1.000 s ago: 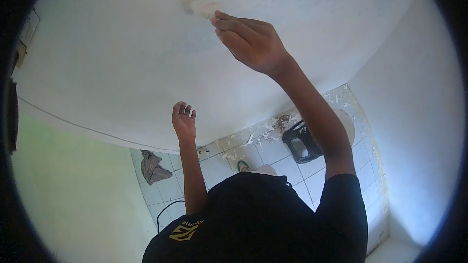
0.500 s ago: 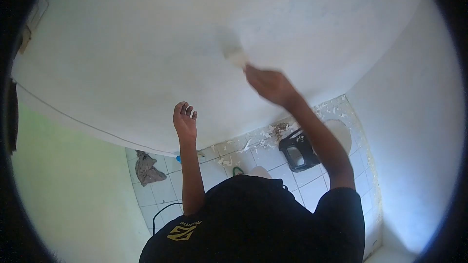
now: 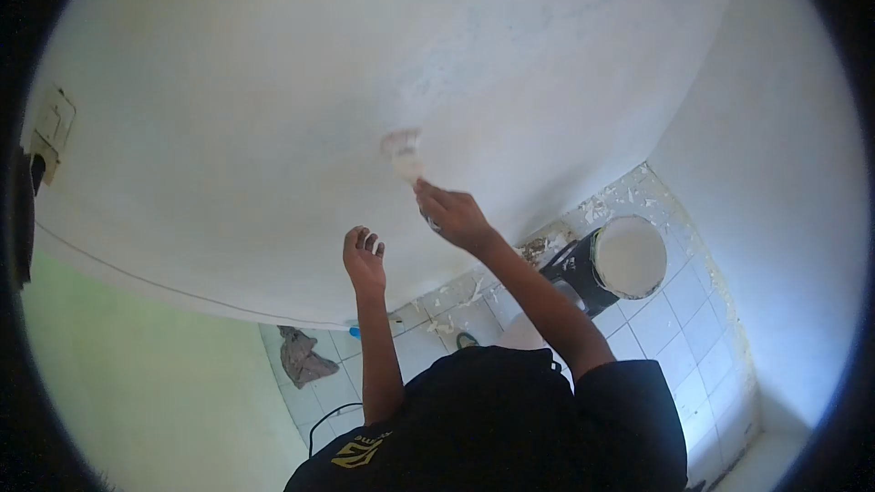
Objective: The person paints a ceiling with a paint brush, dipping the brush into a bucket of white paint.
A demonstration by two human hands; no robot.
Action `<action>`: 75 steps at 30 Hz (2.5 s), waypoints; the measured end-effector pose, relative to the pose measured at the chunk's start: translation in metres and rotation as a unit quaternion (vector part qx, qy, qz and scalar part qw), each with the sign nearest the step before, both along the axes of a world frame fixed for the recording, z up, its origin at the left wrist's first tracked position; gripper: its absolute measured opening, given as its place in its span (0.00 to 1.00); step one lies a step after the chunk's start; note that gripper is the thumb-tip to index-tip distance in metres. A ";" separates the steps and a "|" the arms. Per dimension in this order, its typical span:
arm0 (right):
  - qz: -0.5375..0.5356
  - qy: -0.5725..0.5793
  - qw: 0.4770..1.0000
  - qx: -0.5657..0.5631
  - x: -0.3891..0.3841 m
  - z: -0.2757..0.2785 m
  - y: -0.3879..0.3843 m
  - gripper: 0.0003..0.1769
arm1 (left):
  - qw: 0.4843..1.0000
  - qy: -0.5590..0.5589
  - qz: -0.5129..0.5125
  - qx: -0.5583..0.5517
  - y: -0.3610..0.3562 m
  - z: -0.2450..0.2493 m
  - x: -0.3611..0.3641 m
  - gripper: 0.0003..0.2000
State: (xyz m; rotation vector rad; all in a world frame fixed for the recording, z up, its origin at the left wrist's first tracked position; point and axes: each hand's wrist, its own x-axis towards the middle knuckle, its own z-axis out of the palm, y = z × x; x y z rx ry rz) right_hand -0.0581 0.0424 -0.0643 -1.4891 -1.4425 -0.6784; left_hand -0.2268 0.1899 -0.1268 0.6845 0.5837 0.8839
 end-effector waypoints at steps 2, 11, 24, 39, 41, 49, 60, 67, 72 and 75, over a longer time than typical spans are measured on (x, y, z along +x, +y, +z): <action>0.005 0.060 0.998 -0.007 -0.014 -0.011 -0.023 0.09 | 1.000 0.014 -0.021 0.000 -0.021 0.001 0.011 0.08; 0.106 0.692 0.657 0.280 0.062 -0.072 -0.147 0.06 | 0.998 -0.020 0.052 0.006 -0.101 0.032 0.115 0.07; 0.208 0.861 0.343 0.313 0.181 -0.135 -0.357 0.07 | 0.999 -0.035 -0.022 -0.030 -0.264 -0.004 0.249 0.08; -0.207 0.751 0.601 0.181 0.200 -0.306 -0.518 0.01 | 0.833 0.342 -0.385 0.200 -0.399 -0.196 0.265 0.12; -0.208 0.781 0.556 0.191 0.201 -0.310 -0.507 0.05 | 0.791 0.353 -0.414 0.280 -0.405 -0.226 0.266 0.16; -0.201 0.758 0.618 0.047 0.202 -0.354 -0.476 0.04 | 0.403 0.505 -0.515 0.564 -0.420 -0.226 0.282 0.33; -0.255 0.568 0.763 -0.174 0.246 -0.349 -0.470 0.04 | 0.404 0.477 -0.518 0.584 -0.418 -0.235 0.284 0.35; -0.204 0.432 0.756 -0.447 0.279 -0.354 -0.494 0.06 | 0.650 0.423 -0.381 0.503 -0.421 -0.275 0.309 0.33; -0.025 0.488 0.729 -0.480 0.265 -0.387 -0.475 0.09 | 0.782 0.378 -0.379 0.318 -0.414 -0.289 0.318 0.32; -0.008 0.451 0.785 -0.426 0.272 -0.400 -0.456 0.07 | 0.811 0.390 -0.367 0.235 -0.405 -0.322 0.303 0.29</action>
